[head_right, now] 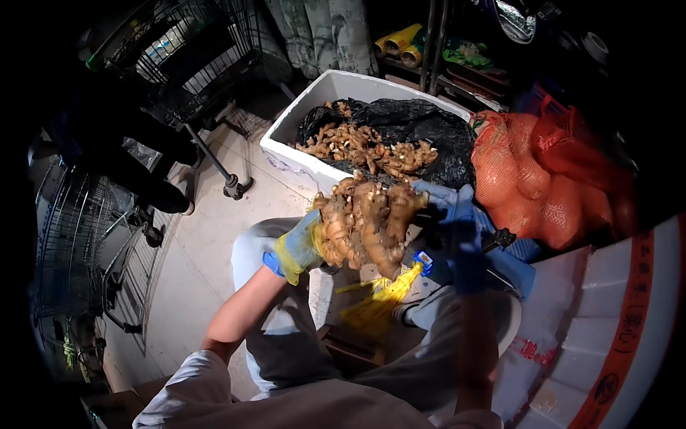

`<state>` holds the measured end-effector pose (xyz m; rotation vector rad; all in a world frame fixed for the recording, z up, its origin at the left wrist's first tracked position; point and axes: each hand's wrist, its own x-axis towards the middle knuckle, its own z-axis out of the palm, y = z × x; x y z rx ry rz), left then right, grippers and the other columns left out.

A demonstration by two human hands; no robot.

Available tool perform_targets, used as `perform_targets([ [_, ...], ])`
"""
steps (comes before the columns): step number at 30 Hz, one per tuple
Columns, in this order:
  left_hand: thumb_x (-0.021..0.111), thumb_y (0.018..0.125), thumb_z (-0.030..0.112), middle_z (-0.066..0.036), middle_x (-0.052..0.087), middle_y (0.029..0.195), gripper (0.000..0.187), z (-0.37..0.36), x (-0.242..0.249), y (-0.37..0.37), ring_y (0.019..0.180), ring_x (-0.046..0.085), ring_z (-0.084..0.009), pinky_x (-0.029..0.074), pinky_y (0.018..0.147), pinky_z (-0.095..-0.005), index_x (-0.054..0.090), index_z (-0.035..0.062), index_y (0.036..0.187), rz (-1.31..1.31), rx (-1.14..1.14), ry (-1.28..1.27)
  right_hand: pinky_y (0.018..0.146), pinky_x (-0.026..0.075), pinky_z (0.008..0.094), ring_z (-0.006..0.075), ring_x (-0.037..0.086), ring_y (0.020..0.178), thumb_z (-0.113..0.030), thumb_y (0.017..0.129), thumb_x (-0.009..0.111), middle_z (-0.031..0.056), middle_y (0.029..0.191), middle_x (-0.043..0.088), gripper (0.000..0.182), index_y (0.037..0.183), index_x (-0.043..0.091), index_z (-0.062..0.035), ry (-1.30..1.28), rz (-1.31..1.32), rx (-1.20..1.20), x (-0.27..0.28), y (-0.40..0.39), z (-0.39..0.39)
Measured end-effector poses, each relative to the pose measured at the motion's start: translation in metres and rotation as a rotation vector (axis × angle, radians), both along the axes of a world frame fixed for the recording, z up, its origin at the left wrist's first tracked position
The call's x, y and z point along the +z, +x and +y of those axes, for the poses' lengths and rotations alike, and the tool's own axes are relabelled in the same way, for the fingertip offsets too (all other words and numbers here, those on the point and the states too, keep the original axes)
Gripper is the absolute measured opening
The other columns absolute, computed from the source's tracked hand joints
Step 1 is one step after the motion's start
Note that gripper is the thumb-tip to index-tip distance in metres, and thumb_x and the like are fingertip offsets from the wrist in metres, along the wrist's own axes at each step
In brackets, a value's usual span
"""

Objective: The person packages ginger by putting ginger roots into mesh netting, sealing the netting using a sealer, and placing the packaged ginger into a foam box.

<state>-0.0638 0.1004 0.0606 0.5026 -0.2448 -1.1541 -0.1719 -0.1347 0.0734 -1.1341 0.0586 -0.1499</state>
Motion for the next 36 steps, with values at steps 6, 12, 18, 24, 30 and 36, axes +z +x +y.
perform_targets([
  [6, 0.041, 0.085, 0.021, -0.009, 0.041, 0.117, 0.042, 0.002, 0.004, -0.051, 0.103, 0.044, -0.0190, 0.039, 0.086, -0.0319, 0.029, 0.0044, 0.122, 0.154, -0.310, -0.189, 0.083, 0.037, 0.0266, 0.0179, 0.048, 0.096, -0.031, 0.087, 0.027, 0.0118, 0.105, 0.050, 0.044, 0.112, 0.040, 0.0018, -0.175, 0.224, 0.230, 0.010, -0.023, 0.025],
  [12, 0.050, 0.080, 0.011, -0.006, 0.045, 0.112, 0.042, -0.003, -0.016, -0.081, 0.099, 0.046, -0.0131, 0.037, 0.085, -0.0256, 0.035, 0.0029, 0.118, 0.016, -0.355, 0.079, 0.084, 0.037, 0.0280, 0.0188, 0.047, 0.097, -0.030, 0.086, 0.029, 0.0119, 0.107, 0.048, 0.042, 0.113, 0.039, 0.0013, -0.197, 0.292, 0.281, 0.003, -0.066, 0.052],
  [18, 0.054, 0.077, 0.020, -0.011, 0.049, 0.108, 0.040, -0.019, -0.031, -0.085, 0.098, 0.048, -0.0167, 0.039, 0.083, -0.0290, 0.046, -0.0032, 0.108, -0.593, -0.187, -0.043, 0.085, 0.036, 0.0295, 0.0197, 0.046, 0.098, -0.029, 0.086, 0.030, 0.0121, 0.108, 0.047, 0.041, 0.114, 0.038, 0.0007, -0.169, 0.301, 0.233, -0.007, -0.064, 0.067],
  [24, 0.061, 0.069, 0.005, -0.010, 0.048, 0.109, 0.040, -0.010, -0.004, -0.074, 0.098, 0.047, -0.0172, 0.039, 0.082, -0.0271, 0.049, 0.0007, 0.107, -0.748, 0.036, -0.084, 0.086, 0.036, 0.0309, 0.0206, 0.046, 0.100, -0.028, 0.086, 0.031, 0.0122, 0.110, 0.045, 0.040, 0.115, 0.036, 0.0002, -0.097, 0.298, 0.192, -0.014, -0.049, 0.086],
  [30, 0.055, 0.074, 0.013, -0.006, 0.038, 0.118, 0.050, 0.006, -0.003, -0.067, 0.105, 0.039, -0.0134, 0.033, 0.089, -0.0265, 0.033, 0.0005, 0.117, -0.198, -0.264, -0.057, 0.087, 0.036, 0.0323, 0.0215, 0.045, 0.101, -0.027, 0.086, 0.033, 0.0123, 0.112, 0.044, 0.040, 0.116, 0.035, -0.0004, -0.018, 0.315, 0.182, -0.019, -0.036, 0.097],
  [36, 0.048, 0.080, 0.016, -0.009, 0.041, 0.116, 0.046, 0.015, 0.004, -0.057, 0.104, 0.043, -0.0171, 0.035, 0.088, -0.0303, 0.031, 0.0021, 0.120, -0.026, -0.214, -0.084, 0.088, 0.035, 0.0337, 0.0224, 0.044, 0.102, -0.025, 0.086, 0.034, 0.0124, 0.113, 0.042, 0.039, 0.117, 0.034, -0.0009, 0.062, 0.313, 0.178, -0.021, -0.030, 0.101],
])
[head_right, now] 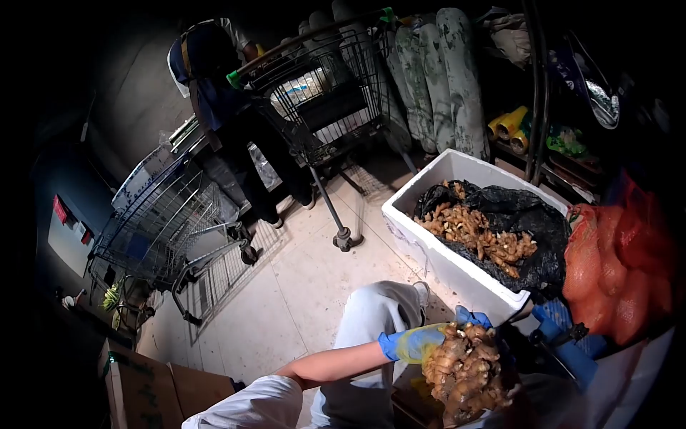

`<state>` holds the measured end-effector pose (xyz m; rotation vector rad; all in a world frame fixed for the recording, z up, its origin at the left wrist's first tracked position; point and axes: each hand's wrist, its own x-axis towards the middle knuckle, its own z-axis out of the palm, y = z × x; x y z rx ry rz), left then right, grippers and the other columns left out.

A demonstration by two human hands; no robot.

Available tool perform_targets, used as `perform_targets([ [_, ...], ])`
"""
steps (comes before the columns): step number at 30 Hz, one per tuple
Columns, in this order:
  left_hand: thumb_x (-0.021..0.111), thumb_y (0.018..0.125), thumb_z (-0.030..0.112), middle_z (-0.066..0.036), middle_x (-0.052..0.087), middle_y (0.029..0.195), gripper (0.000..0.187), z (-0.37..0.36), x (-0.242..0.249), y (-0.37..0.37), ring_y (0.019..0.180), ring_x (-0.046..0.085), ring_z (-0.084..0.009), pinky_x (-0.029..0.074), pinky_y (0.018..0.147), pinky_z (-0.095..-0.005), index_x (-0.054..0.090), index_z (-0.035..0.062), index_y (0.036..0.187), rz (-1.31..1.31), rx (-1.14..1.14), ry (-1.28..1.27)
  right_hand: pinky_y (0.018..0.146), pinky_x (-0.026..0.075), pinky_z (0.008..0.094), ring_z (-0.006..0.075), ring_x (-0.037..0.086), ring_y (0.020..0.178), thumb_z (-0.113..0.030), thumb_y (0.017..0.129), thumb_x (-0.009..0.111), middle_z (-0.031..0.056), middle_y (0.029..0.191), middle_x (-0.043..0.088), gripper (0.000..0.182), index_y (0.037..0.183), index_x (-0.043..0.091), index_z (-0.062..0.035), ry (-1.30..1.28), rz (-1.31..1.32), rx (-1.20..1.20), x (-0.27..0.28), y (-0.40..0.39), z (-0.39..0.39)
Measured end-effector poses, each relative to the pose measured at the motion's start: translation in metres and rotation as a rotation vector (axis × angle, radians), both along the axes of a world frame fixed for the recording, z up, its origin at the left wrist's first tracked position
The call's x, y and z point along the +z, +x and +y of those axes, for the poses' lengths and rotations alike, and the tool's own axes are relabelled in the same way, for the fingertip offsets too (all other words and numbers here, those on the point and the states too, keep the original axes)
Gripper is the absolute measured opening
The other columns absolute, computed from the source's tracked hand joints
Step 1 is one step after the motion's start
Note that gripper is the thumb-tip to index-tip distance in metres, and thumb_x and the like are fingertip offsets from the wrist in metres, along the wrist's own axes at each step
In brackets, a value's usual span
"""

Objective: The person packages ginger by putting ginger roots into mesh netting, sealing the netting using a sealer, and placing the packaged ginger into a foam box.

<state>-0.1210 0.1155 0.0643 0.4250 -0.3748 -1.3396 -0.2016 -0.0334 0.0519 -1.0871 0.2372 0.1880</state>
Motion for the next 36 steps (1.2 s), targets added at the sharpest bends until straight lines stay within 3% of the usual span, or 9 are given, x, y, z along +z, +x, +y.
perform_targets([
  [10, 0.036, 0.086, 0.028, -0.009, 0.033, 0.123, 0.047, 0.019, -0.021, 0.022, 0.110, 0.037, -0.0193, 0.032, 0.092, -0.0345, 0.022, 0.0062, 0.125, 0.026, 0.118, -0.028, 0.090, 0.035, 0.0361, 0.0239, 0.043, 0.104, -0.024, 0.086, 0.036, 0.0126, 0.116, 0.040, 0.039, 0.118, 0.032, -0.0018, 0.322, -0.053, -0.060, -0.008, 0.003, -0.009],
  [11, 0.037, 0.085, 0.026, -0.008, 0.037, 0.120, 0.044, 0.017, -0.016, 0.022, 0.107, 0.040, -0.0209, 0.035, 0.089, -0.0360, 0.026, 0.0075, 0.124, -0.371, 0.226, 0.112, 0.090, 0.035, 0.0363, 0.0240, 0.043, 0.104, -0.023, 0.086, 0.036, 0.0126, 0.117, 0.040, 0.039, 0.118, 0.032, -0.0019, 0.398, -0.061, -0.063, -0.010, 0.003, -0.012],
  [13, 0.037, 0.085, 0.028, -0.008, 0.040, 0.117, 0.043, 0.009, -0.012, 0.028, 0.104, 0.044, -0.0222, 0.040, 0.086, -0.0368, 0.030, 0.0090, 0.122, -0.394, 0.342, 0.153, 0.090, 0.035, 0.0368, 0.0243, 0.042, 0.104, -0.023, 0.086, 0.037, 0.0126, 0.117, 0.039, 0.039, 0.119, 0.031, -0.0021, 0.571, -0.080, -0.073, -0.012, 0.002, -0.018],
  [15, 0.036, 0.083, 0.038, -0.008, 0.041, 0.116, 0.047, 0.004, 0.001, 0.033, 0.101, 0.046, -0.0218, 0.042, 0.083, -0.0356, 0.033, 0.0094, 0.120, 0.169, 0.270, 0.009, 0.090, 0.035, 0.0373, 0.0246, 0.042, 0.105, -0.023, 0.086, 0.037, 0.0127, 0.118, 0.039, 0.039, 0.119, 0.031, -0.0023, 0.746, -0.076, -0.086, -0.016, 0.005, -0.017],
  [19, 0.037, 0.083, 0.038, -0.011, 0.047, 0.108, 0.047, -0.018, 0.001, 0.046, 0.097, 0.049, -0.0235, 0.043, 0.081, -0.0354, 0.036, 0.0038, 0.116, -0.001, 0.457, -0.065, 0.091, 0.034, 0.0382, 0.0252, 0.042, 0.106, -0.022, 0.086, 0.038, 0.0127, 0.119, 0.038, 0.040, 0.119, 0.030, -0.0026, 0.988, -0.063, -0.083, -0.006, 0.022, -0.002],
  [24, 0.039, 0.083, 0.035, -0.017, 0.047, 0.107, 0.047, -0.044, 0.011, 0.060, 0.093, 0.051, -0.0266, 0.042, 0.083, -0.0367, 0.036, -0.0006, 0.114, 0.159, 0.249, -0.169, 0.083, 0.041, 0.0351, 0.0216, 0.039, 0.107, -0.028, 0.082, 0.045, 0.0149, 0.112, 0.043, 0.048, 0.121, 0.029, -0.0047, 0.802, 0.081, -0.336, 0.043, 0.016, 0.015],
  [28, 0.041, 0.079, 0.044, -0.012, 0.049, 0.108, 0.054, -0.046, 0.004, 0.054, 0.089, 0.052, -0.0246, 0.044, 0.079, -0.0333, 0.041, 0.0013, 0.111, 0.064, 0.477, 0.114, 0.078, 0.043, 0.0315, 0.0193, 0.049, 0.092, -0.022, 0.079, 0.046, 0.0111, 0.098, 0.050, 0.036, 0.110, 0.039, -0.0043, 0.513, -0.112, -0.334, 0.032, 0.014, 0.014],
  [32, 0.042, 0.079, 0.041, -0.014, 0.049, 0.106, 0.049, -0.045, -0.005, 0.058, 0.091, 0.052, -0.0284, 0.045, 0.079, -0.0358, 0.043, 0.0011, 0.108, 0.174, 0.441, -0.096, 0.060, 0.046, 0.0249, 0.0135, 0.053, 0.073, -0.019, 0.078, 0.049, 0.0038, 0.088, 0.052, 0.025, 0.100, 0.048, -0.0056, 0.675, 0.141, -0.389, 0.031, 0.005, 0.027],
  [36, 0.046, 0.080, 0.018, -0.012, 0.048, 0.104, 0.040, -0.048, -0.004, 0.059, 0.093, 0.051, -0.0208, 0.046, 0.079, -0.0333, 0.035, 0.0029, 0.115, -0.052, 0.609, 0.004, 0.047, 0.040, 0.0189, 0.0080, 0.049, 0.064, -0.022, 0.081, 0.048, 0.0013, 0.084, 0.053, 0.022, 0.099, 0.051, -0.0092, 0.644, 0.080, -0.356, 0.032, 0.003, 0.044],
])
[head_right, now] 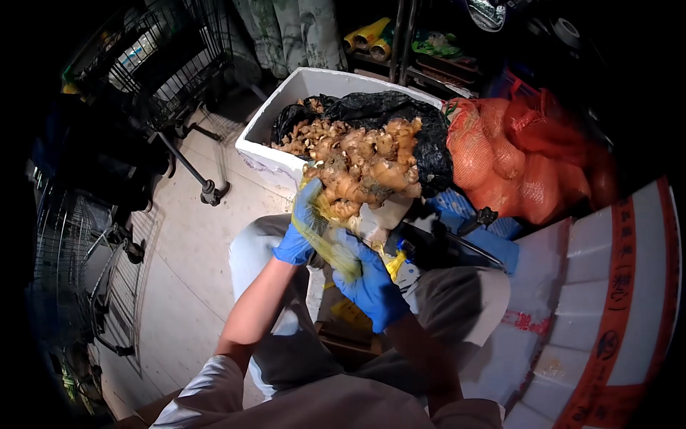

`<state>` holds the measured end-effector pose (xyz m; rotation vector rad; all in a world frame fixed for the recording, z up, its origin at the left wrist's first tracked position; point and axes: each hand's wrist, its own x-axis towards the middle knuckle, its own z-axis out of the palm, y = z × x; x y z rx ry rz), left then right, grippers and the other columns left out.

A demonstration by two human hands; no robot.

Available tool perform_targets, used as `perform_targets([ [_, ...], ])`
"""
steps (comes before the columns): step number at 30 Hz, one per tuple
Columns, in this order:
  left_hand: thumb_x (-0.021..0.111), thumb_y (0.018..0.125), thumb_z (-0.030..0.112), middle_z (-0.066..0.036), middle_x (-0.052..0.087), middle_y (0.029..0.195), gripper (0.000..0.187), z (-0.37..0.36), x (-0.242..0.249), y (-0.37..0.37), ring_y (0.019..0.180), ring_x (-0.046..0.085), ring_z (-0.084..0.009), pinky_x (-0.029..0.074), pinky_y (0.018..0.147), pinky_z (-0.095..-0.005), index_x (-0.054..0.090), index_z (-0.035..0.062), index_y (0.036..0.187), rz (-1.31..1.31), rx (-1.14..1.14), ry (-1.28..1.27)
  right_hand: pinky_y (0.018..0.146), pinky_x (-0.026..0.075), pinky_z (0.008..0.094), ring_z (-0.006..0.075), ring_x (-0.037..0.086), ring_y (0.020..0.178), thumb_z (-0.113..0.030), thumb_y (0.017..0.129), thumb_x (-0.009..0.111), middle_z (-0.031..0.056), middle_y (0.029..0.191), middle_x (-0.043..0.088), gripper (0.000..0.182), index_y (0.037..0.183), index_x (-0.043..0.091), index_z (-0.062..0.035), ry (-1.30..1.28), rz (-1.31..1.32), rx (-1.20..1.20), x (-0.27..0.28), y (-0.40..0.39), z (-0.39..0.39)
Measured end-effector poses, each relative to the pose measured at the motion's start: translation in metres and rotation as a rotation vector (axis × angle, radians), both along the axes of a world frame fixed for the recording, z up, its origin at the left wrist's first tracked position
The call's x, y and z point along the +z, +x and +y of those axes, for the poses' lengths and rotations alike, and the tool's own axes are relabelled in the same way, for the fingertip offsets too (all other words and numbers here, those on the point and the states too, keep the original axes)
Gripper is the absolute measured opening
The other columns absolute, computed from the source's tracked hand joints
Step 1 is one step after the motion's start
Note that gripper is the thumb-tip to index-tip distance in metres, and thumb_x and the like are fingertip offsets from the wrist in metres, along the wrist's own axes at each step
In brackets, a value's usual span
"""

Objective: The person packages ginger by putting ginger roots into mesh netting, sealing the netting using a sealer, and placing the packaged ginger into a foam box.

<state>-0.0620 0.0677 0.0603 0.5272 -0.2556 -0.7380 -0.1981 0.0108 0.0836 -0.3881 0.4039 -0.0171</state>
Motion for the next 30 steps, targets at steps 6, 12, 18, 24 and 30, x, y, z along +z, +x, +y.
perform_targets([
  [6, 0.046, 0.079, 0.016, -0.011, 0.048, 0.102, 0.036, 0.006, -0.010, 0.011, 0.090, 0.052, -0.0200, 0.048, 0.074, -0.0330, 0.037, 0.0028, 0.112, 0.106, 0.022, -0.036, 0.052, 0.038, 0.0168, 0.0086, 0.046, 0.059, -0.018, 0.084, 0.045, 0.0011, 0.075, 0.051, 0.021, 0.101, 0.049, -0.0058, 0.039, -0.116, 0.024, -0.008, -0.002, -0.009],
  [12, 0.048, 0.078, 0.018, -0.011, 0.047, 0.103, 0.041, 0.005, -0.005, 0.005, 0.092, 0.052, -0.0217, 0.047, 0.076, -0.0328, 0.036, 0.0027, 0.113, 0.169, -0.053, -0.102, 0.055, 0.041, 0.0212, 0.0120, 0.051, 0.063, -0.011, 0.079, 0.046, 0.0066, 0.079, 0.054, 0.019, 0.095, 0.051, -0.0017, -1.123, -0.152, -0.268, 0.006, -0.018, -0.033],
  [18, 0.051, 0.073, 0.009, -0.009, 0.041, 0.114, 0.055, 0.015, 0.012, -0.006, 0.101, 0.046, -0.0174, 0.044, 0.080, -0.0289, 0.027, 0.0036, 0.122, -0.027, 0.002, 0.049, 0.074, 0.039, 0.0230, 0.0138, 0.049, 0.078, -0.004, 0.077, 0.044, 0.0055, 0.088, 0.051, 0.021, 0.097, 0.049, -0.0009, -0.502, -0.070, -0.218, 0.001, -0.035, -0.053],
  [24, 0.057, 0.069, 0.009, -0.007, 0.039, 0.119, 0.060, 0.022, 0.011, -0.015, 0.107, 0.040, -0.0161, 0.035, 0.088, -0.0286, 0.029, 0.0023, 0.122, -0.637, -0.129, 0.320, 0.072, 0.042, 0.0255, 0.0156, 0.051, 0.080, -0.015, 0.081, 0.045, 0.0091, 0.090, 0.053, 0.022, 0.094, 0.051, 0.0010, 0.011, -0.164, 0.128, -0.024, -0.044, -0.083],
  [30, 0.064, 0.067, 0.005, -0.004, 0.046, 0.103, 0.057, 0.014, 0.002, -0.040, 0.093, 0.044, -0.0116, 0.037, 0.084, -0.0251, 0.036, 0.0006, 0.116, -0.451, -0.424, 0.260, 0.084, 0.037, 0.0306, 0.0199, 0.047, 0.095, -0.017, 0.081, 0.045, 0.0124, 0.102, 0.050, 0.030, 0.103, 0.047, 0.0031, -0.619, -0.080, 0.330, 0.036, -0.007, -0.107],
])
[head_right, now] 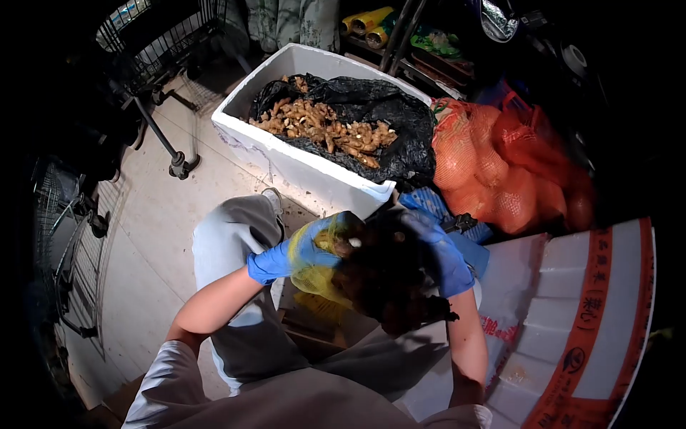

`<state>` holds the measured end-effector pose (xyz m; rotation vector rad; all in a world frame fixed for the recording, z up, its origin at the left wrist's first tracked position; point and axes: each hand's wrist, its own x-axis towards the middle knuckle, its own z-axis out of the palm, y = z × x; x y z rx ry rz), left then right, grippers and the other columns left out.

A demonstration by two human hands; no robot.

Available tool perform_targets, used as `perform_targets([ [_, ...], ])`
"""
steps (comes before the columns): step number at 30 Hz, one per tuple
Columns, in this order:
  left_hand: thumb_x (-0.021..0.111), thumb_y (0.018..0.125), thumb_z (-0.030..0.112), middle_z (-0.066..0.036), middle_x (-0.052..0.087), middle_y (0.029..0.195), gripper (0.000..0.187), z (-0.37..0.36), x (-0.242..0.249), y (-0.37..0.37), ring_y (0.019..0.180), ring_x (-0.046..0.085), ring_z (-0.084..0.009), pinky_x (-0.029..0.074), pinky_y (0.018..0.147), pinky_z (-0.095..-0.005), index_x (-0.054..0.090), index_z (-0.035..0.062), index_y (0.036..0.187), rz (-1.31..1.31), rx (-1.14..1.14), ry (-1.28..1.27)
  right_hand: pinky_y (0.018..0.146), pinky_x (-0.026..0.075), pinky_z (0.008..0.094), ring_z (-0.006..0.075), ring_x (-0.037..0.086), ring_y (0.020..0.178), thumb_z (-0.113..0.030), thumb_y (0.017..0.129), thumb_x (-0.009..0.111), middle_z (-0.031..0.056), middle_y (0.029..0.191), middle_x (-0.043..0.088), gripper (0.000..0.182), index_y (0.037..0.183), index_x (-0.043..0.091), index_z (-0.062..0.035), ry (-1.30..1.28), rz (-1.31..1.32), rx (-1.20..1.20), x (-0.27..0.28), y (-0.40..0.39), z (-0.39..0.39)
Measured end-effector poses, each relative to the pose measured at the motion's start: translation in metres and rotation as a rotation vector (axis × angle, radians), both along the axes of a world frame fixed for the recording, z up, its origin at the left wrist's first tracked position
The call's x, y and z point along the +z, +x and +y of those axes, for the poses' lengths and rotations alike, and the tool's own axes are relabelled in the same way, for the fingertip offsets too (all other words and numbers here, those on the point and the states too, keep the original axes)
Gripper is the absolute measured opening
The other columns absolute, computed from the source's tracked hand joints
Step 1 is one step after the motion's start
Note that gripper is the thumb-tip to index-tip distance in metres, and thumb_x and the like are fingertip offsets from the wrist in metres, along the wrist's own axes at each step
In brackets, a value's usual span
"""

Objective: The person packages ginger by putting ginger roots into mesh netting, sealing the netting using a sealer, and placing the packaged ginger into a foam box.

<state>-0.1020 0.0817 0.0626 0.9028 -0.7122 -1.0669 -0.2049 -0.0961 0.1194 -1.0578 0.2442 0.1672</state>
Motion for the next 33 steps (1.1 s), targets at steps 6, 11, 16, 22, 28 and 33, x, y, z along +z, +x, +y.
perform_targets([
  [6, 0.061, 0.067, 0.003, -0.009, 0.040, 0.117, 0.063, -0.016, -0.040, -0.015, 0.103, 0.040, -0.0136, 0.036, 0.085, -0.0261, 0.030, 0.0007, 0.122, 0.671, -0.257, -0.202, 0.083, 0.037, 0.0300, 0.0165, 0.044, 0.098, -0.021, 0.076, 0.050, 0.0096, 0.104, 0.048, 0.031, 0.102, 0.048, -0.0024, -0.493, -0.299, 0.337, -0.015, 0.034, -0.016],
  [11, 0.055, 0.070, 0.002, -0.009, 0.037, 0.118, 0.059, 0.008, -0.012, -0.008, 0.101, 0.040, -0.0141, 0.035, 0.085, -0.0256, 0.029, 0.0020, 0.123, -0.254, -0.215, -0.062, 0.071, 0.034, 0.0253, 0.0122, 0.042, 0.083, -0.020, 0.077, 0.050, 0.0050, 0.090, 0.046, 0.022, 0.092, 0.047, -0.0046, -0.410, -0.189, 0.349, -0.010, 0.055, 0.002],
  [16, 0.069, 0.064, 0.015, -0.009, 0.033, 0.121, 0.077, 0.011, -0.014, 0.000, 0.107, 0.038, -0.0178, 0.035, 0.087, -0.0280, 0.023, 0.0040, 0.126, -0.399, -0.238, 0.227, 0.059, 0.032, 0.0205, 0.0078, 0.040, 0.068, -0.019, 0.077, 0.050, 0.0004, 0.077, 0.045, 0.013, 0.082, 0.046, -0.0069, -0.434, -0.146, 0.320, -0.023, 0.076, 0.025],
  [22, 0.048, 0.082, 0.018, -0.009, 0.037, 0.115, 0.056, 0.011, -0.023, 0.005, 0.101, 0.043, -0.0147, 0.040, 0.081, -0.0251, 0.017, 0.0091, 0.128, 0.352, -0.246, 0.046, 0.047, 0.030, 0.0157, 0.0035, 0.037, 0.053, -0.018, 0.077, 0.049, -0.0041, 0.063, 0.043, 0.010, 0.073, 0.045, -0.0091, -0.469, -0.137, 0.240, 0.002, 0.082, 0.014],
  [28, 0.050, 0.078, 0.010, -0.006, 0.035, 0.119, 0.053, 0.005, -0.013, 0.010, 0.103, 0.041, -0.0135, 0.037, 0.085, -0.0245, 0.026, 0.0060, 0.125, 0.054, -0.096, 0.054, 0.056, 0.040, 0.0198, 0.0068, 0.046, 0.061, -0.019, 0.076, 0.051, 0.0000, 0.064, 0.050, 0.019, 0.077, 0.053, -0.0008, -0.590, -0.428, 0.480, 0.004, 0.082, -0.005],
  [33, 0.053, 0.075, 0.003, -0.003, 0.034, 0.122, 0.055, 0.001, -0.003, 0.012, 0.104, 0.039, -0.0109, 0.036, 0.085, -0.0237, 0.029, 0.0066, 0.125, 0.166, -0.161, 0.176, 0.054, 0.039, 0.0223, 0.0059, 0.046, 0.060, -0.022, 0.074, 0.054, 0.0017, 0.069, 0.055, 0.020, 0.078, 0.057, -0.0018, -0.788, -0.261, 0.719, 0.038, 0.081, -0.018],
])
